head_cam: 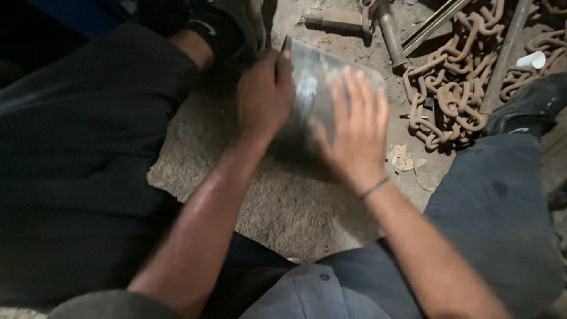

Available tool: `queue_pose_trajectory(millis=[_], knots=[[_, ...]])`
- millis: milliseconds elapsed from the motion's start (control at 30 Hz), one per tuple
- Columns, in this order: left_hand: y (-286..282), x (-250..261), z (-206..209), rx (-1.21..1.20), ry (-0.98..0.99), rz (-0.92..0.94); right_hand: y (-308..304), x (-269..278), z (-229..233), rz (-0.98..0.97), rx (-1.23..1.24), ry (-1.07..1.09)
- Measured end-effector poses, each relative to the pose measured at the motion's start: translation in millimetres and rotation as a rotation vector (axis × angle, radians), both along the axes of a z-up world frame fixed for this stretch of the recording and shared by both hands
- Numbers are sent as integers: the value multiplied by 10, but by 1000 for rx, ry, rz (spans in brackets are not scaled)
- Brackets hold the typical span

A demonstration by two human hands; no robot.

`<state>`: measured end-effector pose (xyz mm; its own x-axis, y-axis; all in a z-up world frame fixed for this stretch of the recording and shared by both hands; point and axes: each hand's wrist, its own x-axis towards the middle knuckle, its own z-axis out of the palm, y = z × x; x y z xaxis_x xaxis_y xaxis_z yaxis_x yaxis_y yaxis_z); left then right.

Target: The person scrapes the surface of a cylindrical metal object with a flat metal tool while sitting on the floor. They rotate the object to access different areas and continue scraping throughout the clip.

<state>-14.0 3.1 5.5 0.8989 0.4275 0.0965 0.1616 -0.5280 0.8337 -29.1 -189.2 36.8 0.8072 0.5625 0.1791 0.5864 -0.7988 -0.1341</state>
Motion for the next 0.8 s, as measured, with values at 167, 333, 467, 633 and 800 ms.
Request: queue_pose_trajectory(millis=[167, 333, 467, 633, 800], knots=[[-31, 73, 40, -4, -46, 22, 30, 786, 9, -116, 19, 400], [-32, 112, 3, 40, -9, 63, 93, 267, 55, -13, -61, 14], [-28, 140, -73, 27, -58, 22, 104, -353, 38, 88, 28, -108], [2, 78, -90, -2, -137, -13, 109, 204, -62, 19, -28, 5], [-33, 64, 45, 70, -65, 29, 188, 990, 92, -75, -61, 514]])
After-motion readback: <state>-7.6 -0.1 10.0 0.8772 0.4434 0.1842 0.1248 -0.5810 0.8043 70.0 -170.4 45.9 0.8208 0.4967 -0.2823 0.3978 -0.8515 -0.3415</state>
